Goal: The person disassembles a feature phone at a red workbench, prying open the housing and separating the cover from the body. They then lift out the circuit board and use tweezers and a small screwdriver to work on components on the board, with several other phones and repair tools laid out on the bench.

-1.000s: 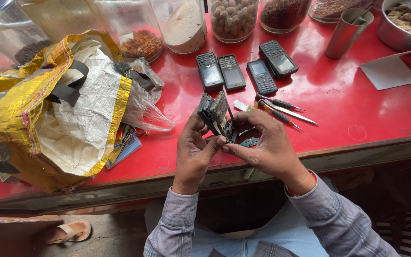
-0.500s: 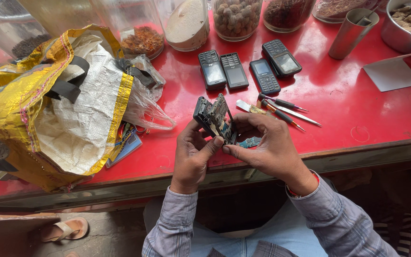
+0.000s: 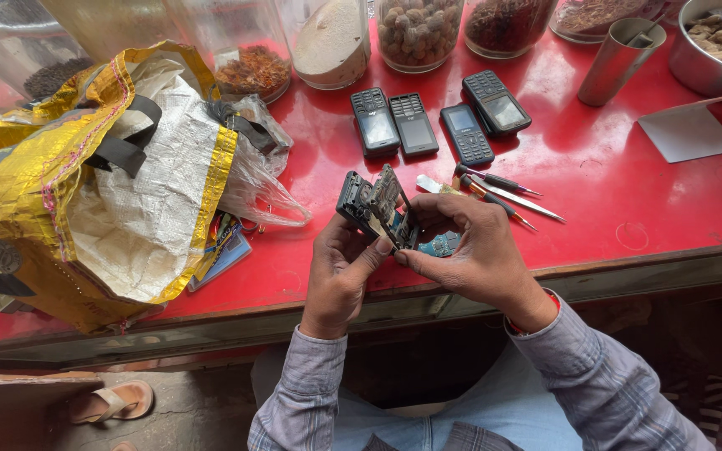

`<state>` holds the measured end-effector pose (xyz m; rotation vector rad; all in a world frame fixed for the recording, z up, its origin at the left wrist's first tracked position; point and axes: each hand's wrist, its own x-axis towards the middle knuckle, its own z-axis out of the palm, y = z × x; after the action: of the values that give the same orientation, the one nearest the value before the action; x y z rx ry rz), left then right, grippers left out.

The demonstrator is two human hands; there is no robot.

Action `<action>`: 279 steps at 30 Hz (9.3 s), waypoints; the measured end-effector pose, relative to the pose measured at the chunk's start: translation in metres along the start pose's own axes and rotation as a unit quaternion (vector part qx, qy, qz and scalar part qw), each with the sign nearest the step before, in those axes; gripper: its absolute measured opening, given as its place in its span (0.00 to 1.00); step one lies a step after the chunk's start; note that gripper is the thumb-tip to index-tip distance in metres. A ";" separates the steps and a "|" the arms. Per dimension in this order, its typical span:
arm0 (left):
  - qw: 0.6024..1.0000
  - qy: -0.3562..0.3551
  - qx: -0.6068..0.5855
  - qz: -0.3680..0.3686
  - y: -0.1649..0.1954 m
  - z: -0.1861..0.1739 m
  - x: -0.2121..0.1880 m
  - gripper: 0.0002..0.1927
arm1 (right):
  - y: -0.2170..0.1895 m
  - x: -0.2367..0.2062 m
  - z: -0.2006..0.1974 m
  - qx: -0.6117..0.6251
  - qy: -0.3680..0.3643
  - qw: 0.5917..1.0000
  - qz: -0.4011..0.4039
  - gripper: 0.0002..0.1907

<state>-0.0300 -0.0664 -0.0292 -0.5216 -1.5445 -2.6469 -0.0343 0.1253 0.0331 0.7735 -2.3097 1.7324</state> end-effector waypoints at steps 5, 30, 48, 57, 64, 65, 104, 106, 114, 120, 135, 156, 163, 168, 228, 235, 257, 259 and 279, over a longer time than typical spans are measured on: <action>0.999 -0.001 0.046 0.007 0.004 0.002 -0.001 0.20 | 0.001 0.003 -0.004 0.000 -0.017 1.000 -0.010 0.27; 0.992 0.042 -0.112 0.026 0.006 0.004 0.001 0.19 | -0.026 -0.003 0.001 -0.111 0.012 0.991 -0.068 0.25; 0.993 0.097 -0.054 0.046 0.006 0.018 0.007 0.24 | 0.028 -0.010 -0.111 -0.387 0.114 0.914 0.050 0.08; 0.995 0.093 0.006 0.046 0.000 0.015 0.006 0.27 | 0.060 0.039 -0.107 -0.452 -0.045 0.891 0.018 0.07; 0.996 0.086 0.020 0.010 0.007 0.013 0.005 0.37 | 0.028 0.011 -0.098 -0.143 0.111 0.979 0.095 0.08; 0.997 0.080 0.016 0.007 0.008 0.013 0.004 0.37 | 0.025 -0.001 -0.088 0.016 0.120 0.990 0.067 0.07; 0.998 0.060 -0.031 -0.004 0.021 0.020 0.007 0.45 | 0.049 -0.038 -0.003 0.188 0.099 0.975 -0.067 0.15; 0.998 0.059 -0.030 -0.004 0.022 0.020 0.007 0.47 | 0.046 -0.036 -0.002 0.178 0.098 0.977 -0.059 0.14; 0.992 0.096 0.087 -0.008 0.025 0.030 0.011 0.53 | 0.035 -0.017 -0.012 0.072 0.050 0.991 -0.096 0.22; 0.990 0.098 0.096 -0.017 0.023 0.031 0.012 0.48 | 0.030 -0.015 -0.009 0.116 0.071 0.986 -0.095 0.44; 0.999 0.038 0.020 -0.021 0.016 0.019 0.007 0.45 | 0.044 -0.027 -0.008 0.123 0.086 0.982 -0.117 0.34; 0.997 0.046 0.038 -0.040 0.016 0.023 0.006 0.44 | 0.056 -0.035 -0.007 0.078 0.112 0.980 -0.142 0.34; 0.993 0.038 0.111 -0.029 0.013 0.020 0.006 0.43 | 0.053 -0.037 -0.008 0.062 0.130 0.982 -0.122 0.32; 0.992 0.039 0.116 -0.024 0.012 0.018 0.005 0.44 | 0.051 -0.040 -0.007 0.069 0.130 0.984 -0.104 0.32; 0.996 0.011 -0.073 -0.040 0.020 0.019 0.003 0.45 | 0.061 -0.049 -0.006 0.152 0.260 0.946 -0.121 0.33; 0.990 0.001 -0.132 -0.049 0.022 0.014 0.003 0.47 | 0.066 -0.054 -0.004 0.132 0.231 0.958 -0.106 0.32; 0.926 0.064 0.359 -0.095 0.042 -0.011 0.045 0.33 | 0.047 -0.032 -0.005 0.113 0.281 0.951 -0.067 0.33; 0.875 0.073 0.460 -0.133 0.046 -0.014 0.055 0.31 | 0.047 -0.032 -0.005 0.119 0.284 0.949 -0.069 0.33; 0.740 -0.052 0.639 0.202 0.024 0.045 -0.009 0.18 | 0.049 -0.040 -0.018 -0.015 0.251 0.964 -0.087 0.30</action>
<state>-0.0049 -0.0413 0.0085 -0.6985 -2.3732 -0.8126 -0.0271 0.1643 -0.0191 0.4450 -1.8646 1.5865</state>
